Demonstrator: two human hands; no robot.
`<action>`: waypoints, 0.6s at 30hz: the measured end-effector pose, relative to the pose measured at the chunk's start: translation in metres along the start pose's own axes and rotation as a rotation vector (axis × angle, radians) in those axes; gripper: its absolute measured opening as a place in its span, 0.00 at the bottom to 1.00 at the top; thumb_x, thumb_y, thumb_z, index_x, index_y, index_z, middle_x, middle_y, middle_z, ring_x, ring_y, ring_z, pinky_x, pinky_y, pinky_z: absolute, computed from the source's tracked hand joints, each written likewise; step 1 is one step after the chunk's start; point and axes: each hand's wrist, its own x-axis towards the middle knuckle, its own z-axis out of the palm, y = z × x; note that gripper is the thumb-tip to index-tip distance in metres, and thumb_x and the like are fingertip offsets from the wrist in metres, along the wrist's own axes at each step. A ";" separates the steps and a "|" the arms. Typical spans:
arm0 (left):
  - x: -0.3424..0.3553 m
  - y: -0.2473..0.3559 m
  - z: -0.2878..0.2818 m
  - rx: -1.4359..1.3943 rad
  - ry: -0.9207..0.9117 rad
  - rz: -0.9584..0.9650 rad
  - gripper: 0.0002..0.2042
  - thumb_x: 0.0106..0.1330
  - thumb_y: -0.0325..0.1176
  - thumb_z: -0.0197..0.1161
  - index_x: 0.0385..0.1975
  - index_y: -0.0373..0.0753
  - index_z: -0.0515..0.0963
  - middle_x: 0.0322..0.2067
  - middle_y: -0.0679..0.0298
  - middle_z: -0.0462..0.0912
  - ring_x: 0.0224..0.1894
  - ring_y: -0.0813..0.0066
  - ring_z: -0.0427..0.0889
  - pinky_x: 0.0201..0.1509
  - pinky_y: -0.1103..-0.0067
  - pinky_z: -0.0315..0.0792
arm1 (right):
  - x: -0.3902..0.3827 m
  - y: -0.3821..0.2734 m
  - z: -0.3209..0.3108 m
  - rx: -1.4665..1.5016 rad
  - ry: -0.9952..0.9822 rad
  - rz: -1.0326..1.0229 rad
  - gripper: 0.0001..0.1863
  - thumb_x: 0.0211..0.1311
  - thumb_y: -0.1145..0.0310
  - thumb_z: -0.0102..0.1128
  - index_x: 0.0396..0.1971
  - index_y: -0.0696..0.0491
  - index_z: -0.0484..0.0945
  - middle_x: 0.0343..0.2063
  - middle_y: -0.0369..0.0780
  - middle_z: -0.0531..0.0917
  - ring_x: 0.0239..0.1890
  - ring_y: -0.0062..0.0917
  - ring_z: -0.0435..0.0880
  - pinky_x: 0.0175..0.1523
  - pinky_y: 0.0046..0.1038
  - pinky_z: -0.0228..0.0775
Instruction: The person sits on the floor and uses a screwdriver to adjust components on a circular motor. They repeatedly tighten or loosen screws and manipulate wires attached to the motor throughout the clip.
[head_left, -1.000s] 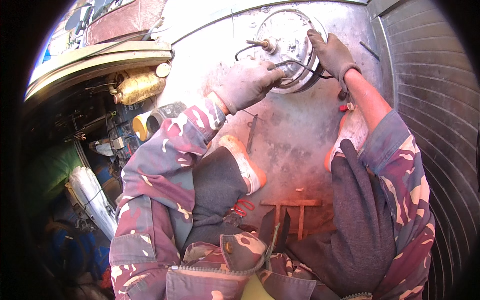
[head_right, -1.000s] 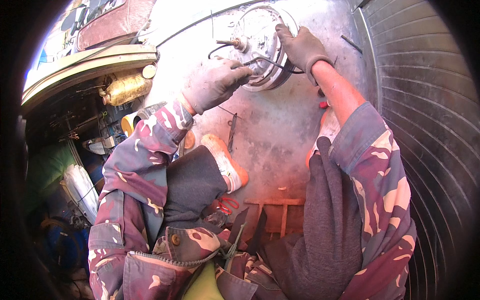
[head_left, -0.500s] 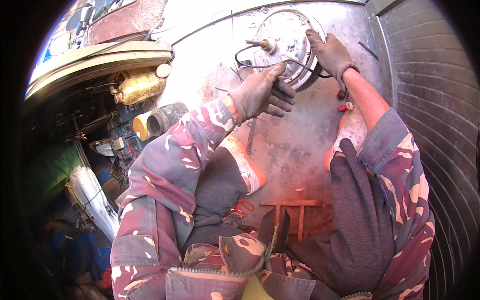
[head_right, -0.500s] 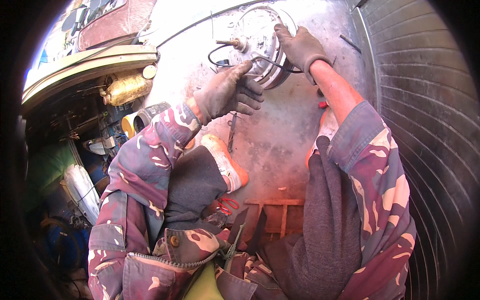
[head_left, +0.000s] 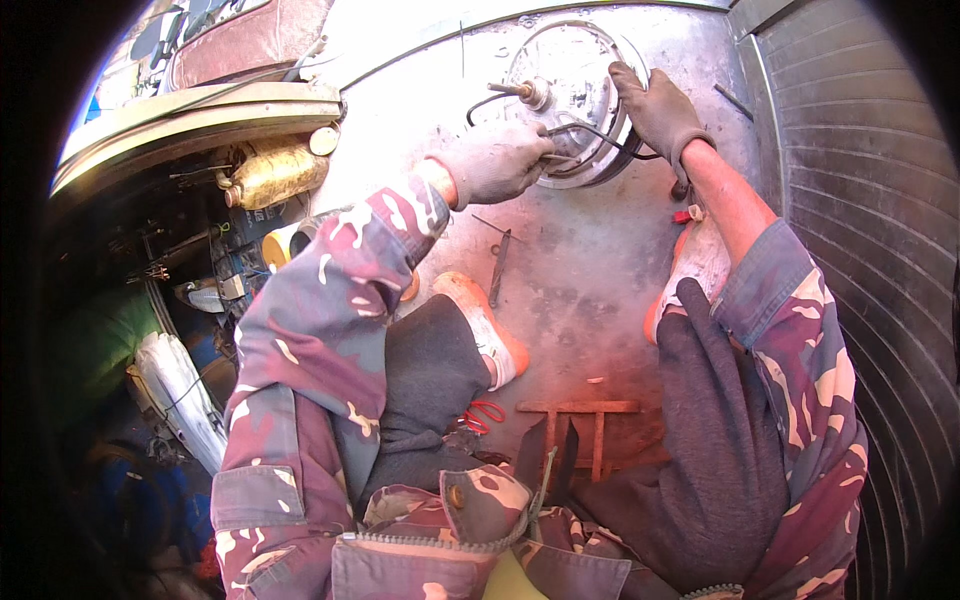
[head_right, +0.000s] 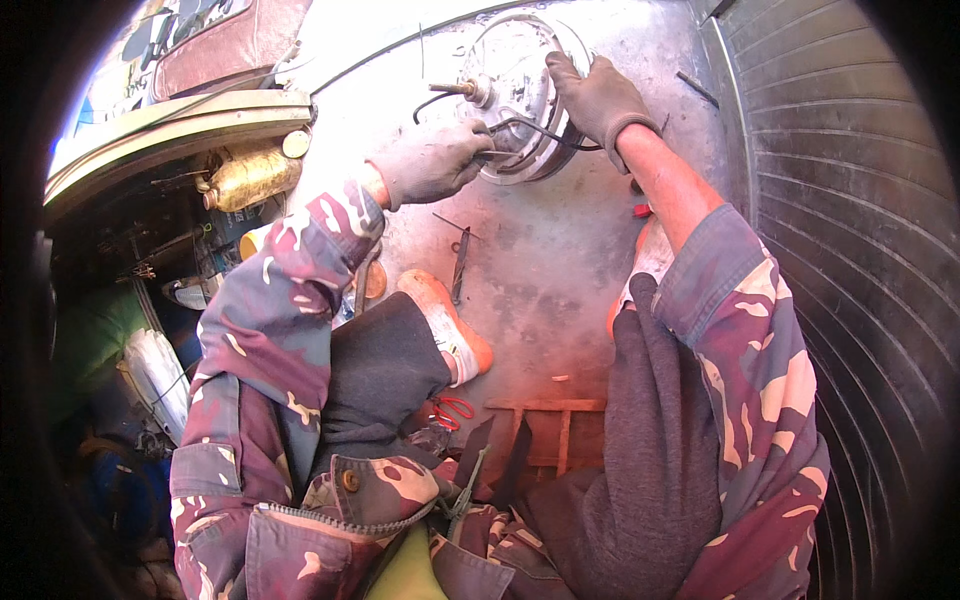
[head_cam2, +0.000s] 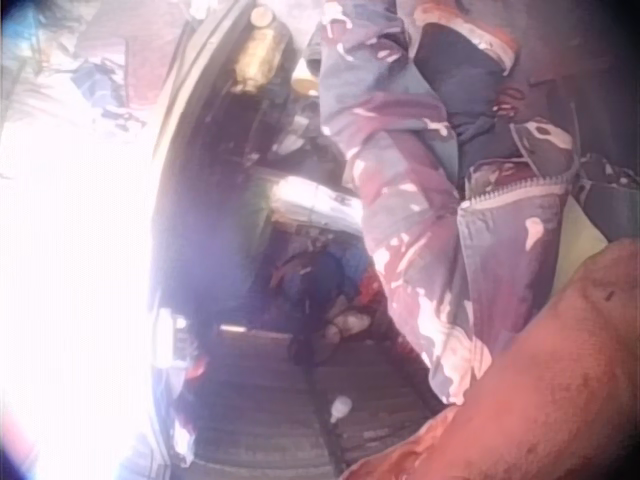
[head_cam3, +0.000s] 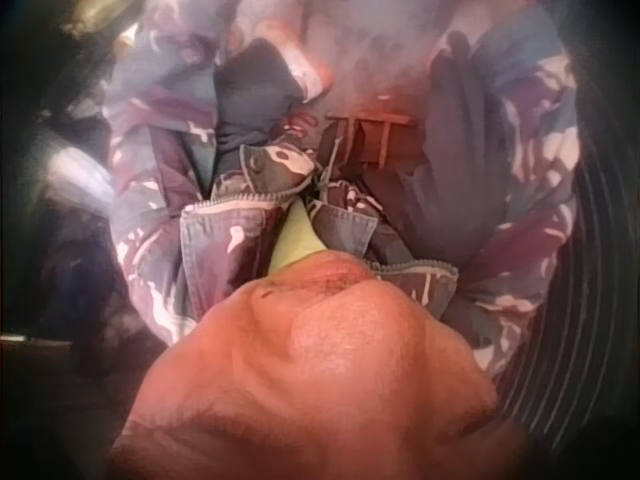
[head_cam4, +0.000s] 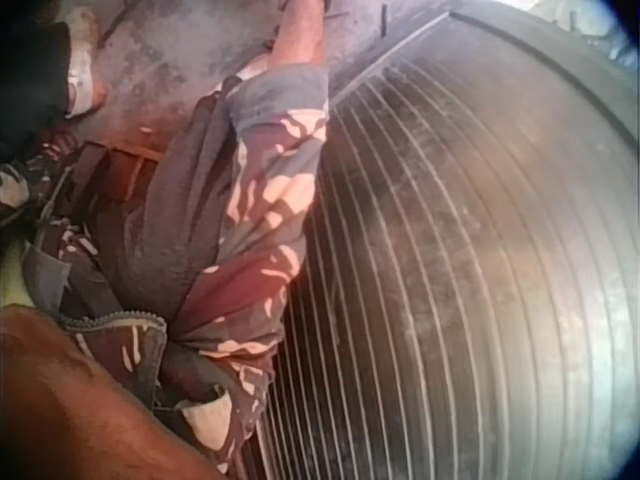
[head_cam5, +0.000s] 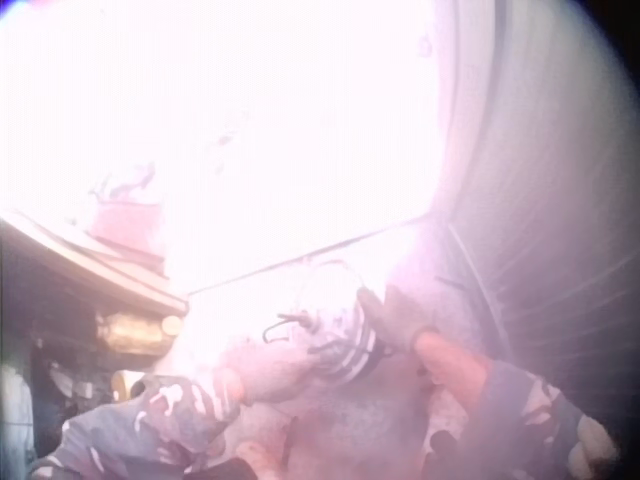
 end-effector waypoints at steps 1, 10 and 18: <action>-0.001 0.001 -0.003 -0.003 -0.013 -0.015 0.12 0.73 0.34 0.59 0.51 0.38 0.82 0.47 0.53 0.81 0.51 0.50 0.84 0.54 0.60 0.79 | -0.001 -0.001 0.000 -0.004 0.001 0.001 0.51 0.69 0.27 0.49 0.62 0.68 0.74 0.52 0.61 0.85 0.60 0.50 0.85 0.67 0.41 0.73; -0.024 0.022 -0.004 -0.472 0.175 -0.529 0.38 0.70 0.71 0.57 0.41 0.31 0.84 0.31 0.51 0.89 0.35 0.59 0.90 0.42 0.67 0.82 | 0.005 0.000 0.002 -0.002 0.033 -0.008 0.51 0.68 0.26 0.49 0.57 0.69 0.77 0.48 0.61 0.86 0.56 0.50 0.87 0.63 0.42 0.76; 0.001 0.043 0.008 -1.547 -0.100 -0.944 0.40 0.79 0.68 0.37 0.35 0.30 0.79 0.27 0.53 0.82 0.19 0.67 0.79 0.21 0.75 0.73 | 0.005 0.001 0.003 0.023 0.049 -0.017 0.52 0.68 0.26 0.49 0.58 0.69 0.76 0.50 0.63 0.85 0.57 0.51 0.86 0.65 0.42 0.75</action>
